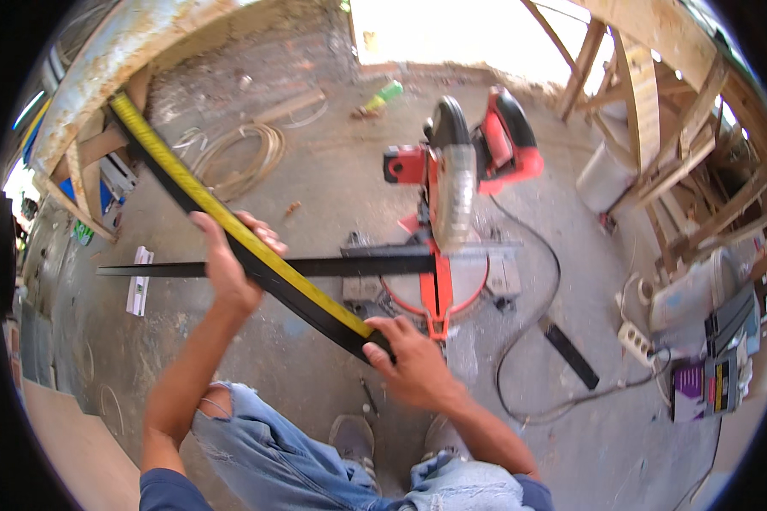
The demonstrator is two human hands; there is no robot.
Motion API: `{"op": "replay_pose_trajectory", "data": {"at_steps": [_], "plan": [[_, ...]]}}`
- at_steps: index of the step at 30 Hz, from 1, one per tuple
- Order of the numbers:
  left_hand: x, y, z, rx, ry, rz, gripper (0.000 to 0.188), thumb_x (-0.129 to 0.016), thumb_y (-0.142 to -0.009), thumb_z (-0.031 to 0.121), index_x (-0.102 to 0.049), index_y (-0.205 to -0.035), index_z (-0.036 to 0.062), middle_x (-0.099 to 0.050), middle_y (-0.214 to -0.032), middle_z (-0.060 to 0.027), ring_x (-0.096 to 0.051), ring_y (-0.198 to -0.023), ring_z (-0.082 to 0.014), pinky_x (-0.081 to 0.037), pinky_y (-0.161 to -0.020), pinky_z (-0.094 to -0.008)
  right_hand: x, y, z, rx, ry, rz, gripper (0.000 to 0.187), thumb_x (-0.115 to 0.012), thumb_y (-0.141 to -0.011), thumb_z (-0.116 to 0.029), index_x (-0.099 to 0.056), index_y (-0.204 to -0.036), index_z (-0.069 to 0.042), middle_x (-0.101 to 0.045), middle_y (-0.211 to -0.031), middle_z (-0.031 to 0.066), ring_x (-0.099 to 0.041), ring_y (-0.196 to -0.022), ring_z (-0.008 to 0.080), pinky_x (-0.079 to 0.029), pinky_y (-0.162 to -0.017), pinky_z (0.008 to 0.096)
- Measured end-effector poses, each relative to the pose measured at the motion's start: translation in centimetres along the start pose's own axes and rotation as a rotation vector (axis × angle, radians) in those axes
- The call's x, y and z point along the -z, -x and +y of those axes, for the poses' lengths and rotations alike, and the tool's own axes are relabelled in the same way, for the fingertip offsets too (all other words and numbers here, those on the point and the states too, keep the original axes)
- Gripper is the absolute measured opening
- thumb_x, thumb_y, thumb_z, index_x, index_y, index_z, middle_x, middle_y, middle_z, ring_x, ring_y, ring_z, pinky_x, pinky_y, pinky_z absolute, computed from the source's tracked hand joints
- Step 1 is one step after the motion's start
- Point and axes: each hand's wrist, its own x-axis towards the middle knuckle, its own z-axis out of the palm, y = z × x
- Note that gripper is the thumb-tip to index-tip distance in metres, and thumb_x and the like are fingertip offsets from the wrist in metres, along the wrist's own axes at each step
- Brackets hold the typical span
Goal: The person measures a black frame piece with a yellow tape measure, marks it with a pencil, and positions it on a miter saw.
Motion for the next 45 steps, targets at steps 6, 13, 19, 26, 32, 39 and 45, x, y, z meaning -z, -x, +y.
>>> {"op": "replay_pose_trajectory", "data": {"at_steps": [6, 13, 19, 26, 32, 39, 45], "plan": [[4.0, 1.6, 6.3, -0.228, -0.254, 0.207, 0.067, -0.053, -0.095, 0.073, -0.057, -0.108, 0.0070, -0.063, -0.088, -0.0095, -0.063, -0.077, -0.0254, -0.056, -0.073, -0.0429, 5.3, 3.9, 2.0, -0.076, 0.181, 0.099, 0.038, -0.065, -0.096, -0.026, -0.060, -0.130, -0.011, -0.060, -0.109, 0.0179, -0.064, -0.098, 0.0405, -0.052, -0.082, 0.0485], [7.1, 1.6, 9.7, -0.241, -0.103, 0.013, 0.066, -0.053, -0.098, 0.063, -0.053, -0.106, -0.0021, -0.045, -0.091, -0.0107, -0.046, -0.085, -0.0241, -0.045, -0.085, -0.0384, 4.8, 5.5, 3.1, 0.000, 0.204, 0.124, 0.039, -0.069, -0.092, -0.023, -0.061, -0.128, -0.010, -0.059, -0.104, 0.0126, -0.065, -0.093, 0.0340, -0.053, -0.075, 0.0455], [8.6, 1.8, 12.7, -0.295, -0.081, -0.099, 0.063, -0.048, -0.101, 0.062, -0.047, -0.103, -0.0005, -0.042, -0.092, -0.0107, -0.044, -0.088, -0.0248, -0.045, -0.087, -0.0392, 5.1, 5.4, 2.0, 0.023, 0.270, 0.153, 0.036, -0.069, -0.091, -0.024, -0.063, -0.125, -0.013, -0.054, -0.103, 0.0105, -0.065, -0.093, 0.0296, -0.053, -0.067, 0.0420], [7.5, 2.7, 13.1, -0.329, -0.116, -0.068, 0.057, -0.046, -0.104, 0.058, -0.046, -0.102, 0.0012, -0.042, -0.093, -0.0103, -0.046, -0.091, -0.0261, -0.044, -0.094, -0.0419, 5.1, 5.2, 1.9, 0.067, 0.322, 0.217, 0.035, -0.070, -0.089, -0.023, -0.063, -0.122, -0.014, -0.054, -0.103, 0.0110, -0.065, -0.093, 0.0288, -0.054, -0.062, 0.0412], [7.9, 2.6, 13.9, -0.224, -0.050, -0.253, 0.050, -0.061, -0.100, 0.048, -0.046, -0.102, 0.0009, -0.042, -0.094, -0.0097, -0.045, -0.093, -0.0253, -0.044, -0.096, -0.0409, 5.4, 4.7, 2.0, 0.122, 0.369, 0.295, 0.036, -0.071, -0.086, -0.021, -0.063, -0.121, -0.015, -0.054, -0.105, 0.0110, -0.064, -0.095, 0.0286, -0.055, -0.062, 0.0402], [7.9, 2.6, 14.1, -0.249, -0.043, -0.227, 0.046, -0.067, -0.097, 0.041, -0.044, -0.101, 0.0011, -0.040, -0.095, -0.0087, -0.044, -0.092, -0.0254, -0.044, -0.098, -0.0422, 5.7, 4.7, 2.0, 0.093, 0.375, 0.281, 0.045, -0.075, -0.081, -0.018, -0.066, -0.125, -0.015, -0.060, -0.110, 0.0113, -0.065, -0.098, 0.0301, -0.057, -0.070, 0.0417], [7.3, 2.9, 14.0, -0.271, -0.072, -0.208, 0.046, -0.065, -0.098, 0.042, -0.043, -0.100, 0.0019, -0.039, -0.095, -0.0086, -0.043, -0.092, -0.0251, -0.044, -0.098, -0.0435, 5.6, 4.6, 2.1, 0.102, 0.362, 0.284, 0.045, -0.075, -0.081, -0.018, -0.066, -0.125, -0.015, -0.059, -0.109, 0.0114, -0.065, -0.099, 0.0303, -0.057, -0.071, 0.0419]]}}
